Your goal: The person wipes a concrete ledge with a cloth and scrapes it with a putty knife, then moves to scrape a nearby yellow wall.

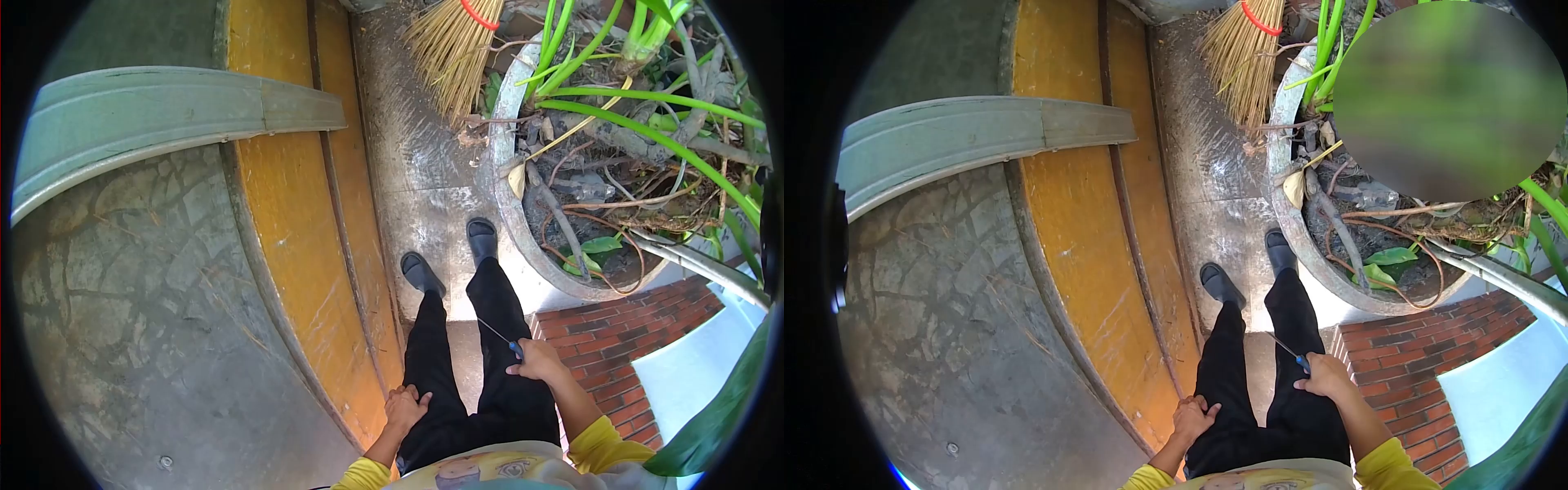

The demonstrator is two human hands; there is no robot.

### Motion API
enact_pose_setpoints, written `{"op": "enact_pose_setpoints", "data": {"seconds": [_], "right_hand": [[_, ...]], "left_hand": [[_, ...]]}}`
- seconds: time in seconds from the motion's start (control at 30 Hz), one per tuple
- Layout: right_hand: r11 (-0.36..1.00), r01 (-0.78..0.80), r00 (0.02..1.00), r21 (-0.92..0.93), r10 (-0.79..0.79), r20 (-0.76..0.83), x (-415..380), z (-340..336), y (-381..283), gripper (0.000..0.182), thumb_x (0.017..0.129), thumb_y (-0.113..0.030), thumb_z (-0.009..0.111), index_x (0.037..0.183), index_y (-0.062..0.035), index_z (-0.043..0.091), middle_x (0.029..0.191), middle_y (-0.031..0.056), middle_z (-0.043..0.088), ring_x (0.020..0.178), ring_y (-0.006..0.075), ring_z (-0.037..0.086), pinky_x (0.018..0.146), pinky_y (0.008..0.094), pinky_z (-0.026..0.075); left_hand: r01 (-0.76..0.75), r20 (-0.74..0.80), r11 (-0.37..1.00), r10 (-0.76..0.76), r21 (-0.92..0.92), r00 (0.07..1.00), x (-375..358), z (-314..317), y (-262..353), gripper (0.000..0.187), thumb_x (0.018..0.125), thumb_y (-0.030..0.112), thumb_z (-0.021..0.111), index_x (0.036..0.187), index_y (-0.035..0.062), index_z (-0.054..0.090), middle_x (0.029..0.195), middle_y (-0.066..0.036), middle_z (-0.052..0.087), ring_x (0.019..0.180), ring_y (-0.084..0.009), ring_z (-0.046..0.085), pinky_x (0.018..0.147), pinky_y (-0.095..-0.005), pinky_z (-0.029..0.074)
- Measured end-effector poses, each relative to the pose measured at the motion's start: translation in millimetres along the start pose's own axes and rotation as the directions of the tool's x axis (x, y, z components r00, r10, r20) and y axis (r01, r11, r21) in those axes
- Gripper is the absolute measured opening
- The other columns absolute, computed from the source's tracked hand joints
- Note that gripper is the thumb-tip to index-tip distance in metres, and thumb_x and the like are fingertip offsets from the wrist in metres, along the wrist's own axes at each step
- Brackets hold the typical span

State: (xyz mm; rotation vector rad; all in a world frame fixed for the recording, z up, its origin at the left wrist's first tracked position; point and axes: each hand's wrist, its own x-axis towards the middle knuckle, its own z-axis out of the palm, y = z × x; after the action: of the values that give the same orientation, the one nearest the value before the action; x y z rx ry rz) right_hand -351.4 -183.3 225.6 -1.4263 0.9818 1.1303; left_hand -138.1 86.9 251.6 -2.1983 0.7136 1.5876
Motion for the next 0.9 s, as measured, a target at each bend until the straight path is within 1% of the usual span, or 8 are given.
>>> {"op": "enact_pose_setpoints", "data": {"seconds": [0.27,0.33,0.43,0.47,0.6,0.7,0.77,0.9], "right_hand": [[0.953,0.300,0.948,0.031,-0.302,0.105,12,-16,6,0.029,0.070,-0.018,0.076,0.093,-0.0055,0.065,0.091,0.0185,0.072,0.091,0.0382,0.069,0.082,0.0460,0.054],[0.963,0.266,0.964,0.037,-0.267,0.014,13,-12,8,0.029,0.072,-0.019,0.075,0.093,-0.0042,0.064,0.090,0.0201,0.071,0.090,0.0398,0.069,0.081,0.0469,0.054],[0.922,0.304,0.947,0.238,-0.265,-0.182,8,-6,-15,0.029,0.075,-0.019,0.073,0.096,-0.0017,0.061,0.089,0.0233,0.070,0.088,0.0420,0.070,0.078,0.0491,0.055],[0.883,0.334,0.932,0.331,-0.257,-0.255,5,-3,-26,0.030,0.077,-0.019,0.072,0.097,-0.0008,0.059,0.088,0.0245,0.069,0.088,0.0426,0.070,0.077,0.0500,0.055],[0.799,0.595,0.775,0.089,-0.541,-0.327,12,23,-66,0.035,0.082,-0.011,0.064,0.110,0.0037,0.049,0.096,0.0294,0.064,0.087,0.0475,0.067,0.077,0.0536,0.054],[0.771,0.636,0.746,0.015,-0.611,-0.265,-1,24,-98,0.059,0.085,-0.008,0.065,0.137,0.0068,0.040,0.124,0.0302,0.058,0.117,0.0464,0.058,0.097,0.0487,0.050],[0.663,0.748,0.628,0.031,-0.691,-0.358,-4,22,-106,0.058,0.084,-0.011,0.067,0.133,0.0058,0.041,0.106,0.0271,0.059,0.099,0.0461,0.062,0.082,0.0528,0.051],[0.588,0.808,0.543,0.024,-0.730,-0.416,-14,8,-115,0.067,0.083,-0.011,0.072,0.141,0.0003,0.041,0.106,0.0215,0.059,0.097,0.0428,0.062,0.081,0.0492,0.053]], "left_hand": [[-0.282,0.045,0.941,0.295,-0.187,0.955,0,15,4,0.028,0.094,0.031,0.065,0.091,0.0039,0.066,0.092,-0.017,0.069,0.091,-0.0361,0.067,0.089,-0.0459,0.053],[-0.231,0.162,0.921,0.292,-0.314,0.943,-5,-11,27,0.029,0.096,0.031,0.064,0.092,0.0023,0.066,0.093,-0.018,0.069,0.091,-0.0351,0.067,0.088,-0.0444,0.053],[-0.291,-0.061,0.736,0.323,-0.611,0.945,0,-8,53,0.031,0.099,0.031,0.063,0.101,0.0008,0.069,0.092,-0.013,0.069,0.087,-0.0254,0.068,0.079,-0.0373,0.054],[-0.306,-0.064,0.712,0.345,-0.632,0.936,2,-11,63,0.039,0.104,0.035,0.057,0.125,0.0017,0.063,0.106,-0.010,0.068,0.097,-0.0179,0.065,0.086,-0.0338,0.053],[-0.244,-0.165,0.223,0.322,-0.944,0.932,28,-2,94,0.057,0.106,0.034,0.054,0.150,0.0005,0.039,0.130,-0.012,0.062,0.116,-0.0171,0.059,0.098,-0.0339,0.048],[-0.293,-0.293,0.030,0.006,-0.956,0.956,27,-23,124,0.038,0.108,0.027,0.051,0.136,0.0021,0.054,0.123,-0.009,0.065,0.109,-0.0136,0.059,0.099,-0.0316,0.046],[-0.313,-0.315,0.056,-0.041,-0.948,0.948,16,-54,129,0.028,0.108,0.023,0.052,0.127,0.0040,0.060,0.127,-0.009,0.066,0.113,-0.0150,0.060,0.101,-0.0323,0.048],[-0.551,-0.558,0.106,-0.043,-0.828,0.829,10,-74,122,0.028,0.107,0.019,0.054,0.129,0.0037,0.061,0.125,-0.008,0.066,0.111,-0.0145,0.061,0.100,-0.0320,0.048]]}}
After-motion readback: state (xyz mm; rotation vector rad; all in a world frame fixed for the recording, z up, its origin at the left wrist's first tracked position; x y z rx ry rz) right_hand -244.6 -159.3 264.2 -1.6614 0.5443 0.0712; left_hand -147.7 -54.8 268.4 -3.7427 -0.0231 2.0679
